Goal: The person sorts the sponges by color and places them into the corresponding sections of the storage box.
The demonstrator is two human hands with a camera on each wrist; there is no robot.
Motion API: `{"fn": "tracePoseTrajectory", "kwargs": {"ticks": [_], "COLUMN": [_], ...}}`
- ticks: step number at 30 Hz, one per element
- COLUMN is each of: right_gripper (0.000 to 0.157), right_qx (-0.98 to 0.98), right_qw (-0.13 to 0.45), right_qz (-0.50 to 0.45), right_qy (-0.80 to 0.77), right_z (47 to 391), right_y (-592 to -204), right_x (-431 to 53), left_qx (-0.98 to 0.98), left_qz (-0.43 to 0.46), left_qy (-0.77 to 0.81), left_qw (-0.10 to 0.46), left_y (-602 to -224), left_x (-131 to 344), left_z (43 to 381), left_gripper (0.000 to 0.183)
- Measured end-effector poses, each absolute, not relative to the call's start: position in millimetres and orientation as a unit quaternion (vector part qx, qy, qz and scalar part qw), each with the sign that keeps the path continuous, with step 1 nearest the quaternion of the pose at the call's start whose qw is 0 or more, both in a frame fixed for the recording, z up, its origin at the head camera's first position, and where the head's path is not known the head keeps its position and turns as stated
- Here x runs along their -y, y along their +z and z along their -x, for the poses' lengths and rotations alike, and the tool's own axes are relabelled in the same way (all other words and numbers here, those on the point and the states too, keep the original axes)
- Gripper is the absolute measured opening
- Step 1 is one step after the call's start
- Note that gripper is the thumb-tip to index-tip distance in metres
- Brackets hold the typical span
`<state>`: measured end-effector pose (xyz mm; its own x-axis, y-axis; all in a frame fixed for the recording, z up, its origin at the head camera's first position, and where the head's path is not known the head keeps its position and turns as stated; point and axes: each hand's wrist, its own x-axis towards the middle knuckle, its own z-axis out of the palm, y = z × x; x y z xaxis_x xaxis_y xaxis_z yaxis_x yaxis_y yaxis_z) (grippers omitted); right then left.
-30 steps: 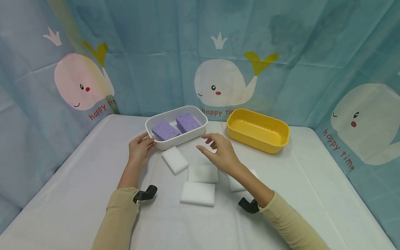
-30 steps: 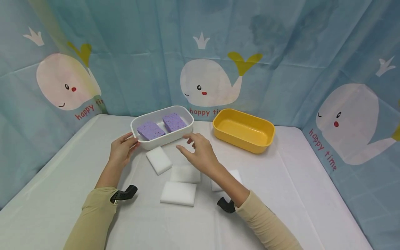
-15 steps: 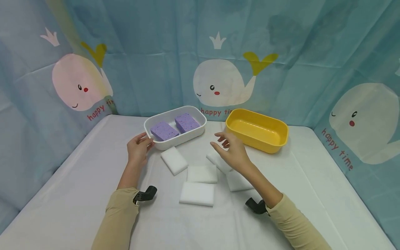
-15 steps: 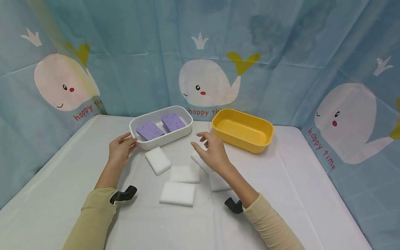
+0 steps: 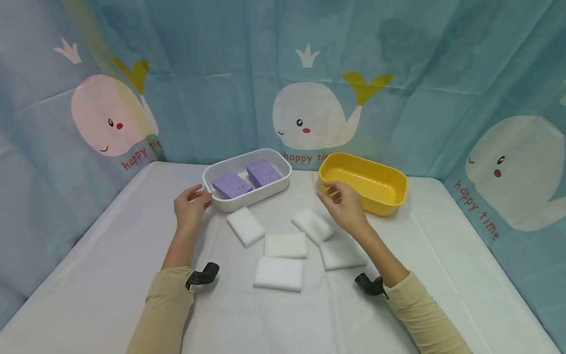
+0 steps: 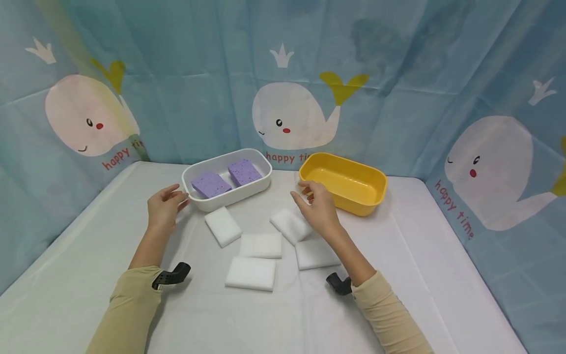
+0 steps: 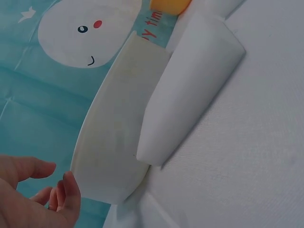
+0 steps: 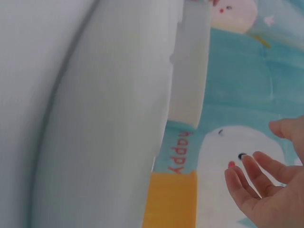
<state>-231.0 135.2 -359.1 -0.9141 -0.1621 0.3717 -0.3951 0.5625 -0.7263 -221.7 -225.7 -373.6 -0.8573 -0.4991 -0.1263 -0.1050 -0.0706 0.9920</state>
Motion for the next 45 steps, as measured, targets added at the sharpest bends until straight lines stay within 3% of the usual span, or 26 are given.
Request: {"fn": "tracePoseTrajectory", "kwargs": {"ticks": [8,21,37,45], "right_gripper": [0.035,0.039,0.043,0.042], "right_qx": [0.877,0.893,0.901,0.903], "right_qw": [0.161,0.165,0.159,0.198], "right_qz": [-0.138,-0.078,-0.020,0.006], "right_qy": [0.431,0.411,0.403,0.381], "right_z": [241,253,254,258], "right_y": [-365,-366,-357,-356], "right_x": [-151,-180,-213,-236], "left_qx": [0.721,0.802,0.889,0.899], "left_qz": [-0.214,-0.124,0.021,0.069], "left_qy": [-0.640,-0.559,-0.458,-0.430], "left_qw": [0.155,0.170,0.011,-0.047], "left_y": [-366,-354,-348,-349], "left_x": [221,217,225,224], "left_z": [215,207,203,202], "left_gripper": [0.052,0.044,0.042,0.041]}}
